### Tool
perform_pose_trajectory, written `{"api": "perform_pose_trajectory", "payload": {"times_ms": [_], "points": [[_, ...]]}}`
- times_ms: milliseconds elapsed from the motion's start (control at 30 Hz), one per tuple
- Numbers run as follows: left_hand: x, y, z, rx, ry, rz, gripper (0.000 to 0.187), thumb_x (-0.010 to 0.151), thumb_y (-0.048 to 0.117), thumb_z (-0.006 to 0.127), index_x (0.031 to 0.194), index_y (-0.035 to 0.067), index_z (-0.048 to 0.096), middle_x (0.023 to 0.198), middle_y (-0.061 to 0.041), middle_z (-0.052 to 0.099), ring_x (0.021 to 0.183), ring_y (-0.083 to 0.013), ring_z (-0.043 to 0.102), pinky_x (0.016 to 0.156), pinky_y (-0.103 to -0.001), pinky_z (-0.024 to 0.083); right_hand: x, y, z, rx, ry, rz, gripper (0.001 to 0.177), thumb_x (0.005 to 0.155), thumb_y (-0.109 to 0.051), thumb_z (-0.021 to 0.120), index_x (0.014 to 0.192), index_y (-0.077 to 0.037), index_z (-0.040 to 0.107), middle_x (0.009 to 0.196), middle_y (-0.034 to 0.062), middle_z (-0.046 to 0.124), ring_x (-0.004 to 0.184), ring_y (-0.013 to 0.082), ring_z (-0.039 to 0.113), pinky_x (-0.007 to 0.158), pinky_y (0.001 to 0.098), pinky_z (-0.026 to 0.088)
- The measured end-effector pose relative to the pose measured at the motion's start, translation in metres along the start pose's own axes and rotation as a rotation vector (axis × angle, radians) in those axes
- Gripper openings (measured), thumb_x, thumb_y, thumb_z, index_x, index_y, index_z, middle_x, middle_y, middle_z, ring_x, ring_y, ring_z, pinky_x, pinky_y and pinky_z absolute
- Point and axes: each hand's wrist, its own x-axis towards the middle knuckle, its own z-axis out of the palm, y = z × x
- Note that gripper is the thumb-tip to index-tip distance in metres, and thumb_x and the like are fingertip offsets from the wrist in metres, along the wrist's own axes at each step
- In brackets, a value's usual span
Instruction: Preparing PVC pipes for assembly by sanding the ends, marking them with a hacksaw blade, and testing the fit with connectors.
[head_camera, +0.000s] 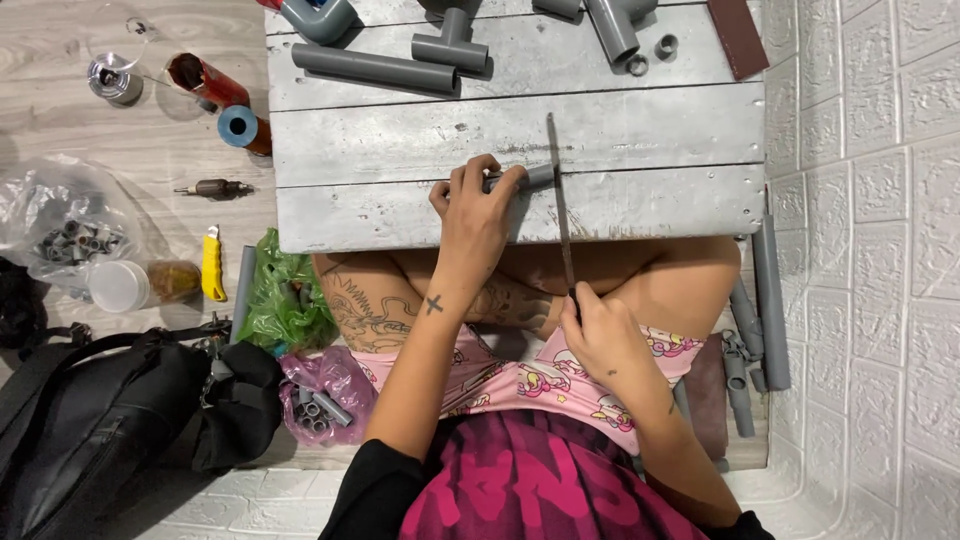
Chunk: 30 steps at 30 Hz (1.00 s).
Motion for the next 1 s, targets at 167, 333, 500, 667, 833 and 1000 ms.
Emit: {"api": "perform_pose_trajectory", "payload": {"times_ms": [167, 333, 500, 667, 833, 1000], "points": [[-0.002, -0.004, 0.009, 0.002, 0.096, 0.011, 0.012, 0.098, 0.006, 0.069, 0.106, 0.014, 0.067, 0.12, -0.008, 0.054, 0.118, -0.0262, 0.049, 0.099, -0.042, 0.027, 0.003, -0.005, -0.004, 0.019, -0.004, -0.041, 0.029, 0.103, -0.031, 0.045, 0.091, -0.007, 0.058, 0.067, 0.0274, 0.068, 0.072, 0.0468, 0.072, 0.06, 0.0548, 0.055], [-0.007, -0.005, 0.032, -0.046, 0.041, -0.054, 0.026, 0.104, 0.023, 0.061, 0.123, 0.005, 0.065, 0.12, -0.012, 0.054, 0.119, -0.0298, 0.05, 0.103, -0.041, 0.031, 0.004, -0.009, -0.007, 0.036, 0.03, -0.04, 0.028, 0.104, -0.03, 0.042, 0.094, -0.008, 0.056, 0.069, 0.0258, 0.07, 0.074, 0.0467, 0.073, 0.064, 0.0558, 0.056], [-0.002, 0.0, 0.024, -0.018, 0.022, -0.059, 0.025, 0.103, 0.02, 0.061, 0.127, 0.017, 0.062, 0.11, -0.004, 0.053, 0.114, -0.026, 0.051, 0.101, -0.041, 0.029, 0.005, -0.006, 0.001, -0.037, 0.102, -0.059, 0.029, 0.106, -0.032, 0.042, 0.096, -0.009, 0.056, 0.069, 0.025, 0.07, 0.073, 0.0458, 0.073, 0.066, 0.0555, 0.058], [-0.001, 0.003, 0.026, 0.015, 0.077, -0.023, 0.019, 0.102, 0.019, 0.061, 0.121, 0.019, 0.063, 0.111, -0.003, 0.054, 0.115, -0.0253, 0.05, 0.102, -0.04, 0.028, 0.006, -0.002, 0.002, -0.076, 0.118, -0.071, 0.031, 0.107, -0.033, 0.041, 0.094, -0.009, 0.056, 0.068, 0.0247, 0.07, 0.071, 0.0466, 0.073, 0.067, 0.0568, 0.059], [-0.005, -0.003, 0.038, -0.021, 0.065, -0.017, 0.019, 0.104, 0.021, 0.061, 0.122, 0.019, 0.066, 0.111, -0.005, 0.057, 0.116, -0.0257, 0.053, 0.105, -0.041, 0.03, 0.004, 0.005, 0.008, -0.068, 0.129, -0.051, 0.032, 0.106, -0.037, 0.04, 0.094, -0.011, 0.055, 0.069, 0.0218, 0.07, 0.074, 0.0458, 0.073, 0.068, 0.0566, 0.059], [-0.007, -0.001, 0.034, -0.056, 0.061, -0.027, 0.023, 0.105, 0.031, 0.06, 0.12, 0.017, 0.068, 0.109, -0.006, 0.058, 0.118, -0.026, 0.054, 0.111, -0.044, 0.026, -0.004, -0.002, 0.003, -0.063, 0.157, -0.062, 0.032, 0.106, -0.034, 0.04, 0.093, -0.009, 0.055, 0.07, 0.0239, 0.07, 0.074, 0.0476, 0.073, 0.068, 0.0582, 0.059]]}}
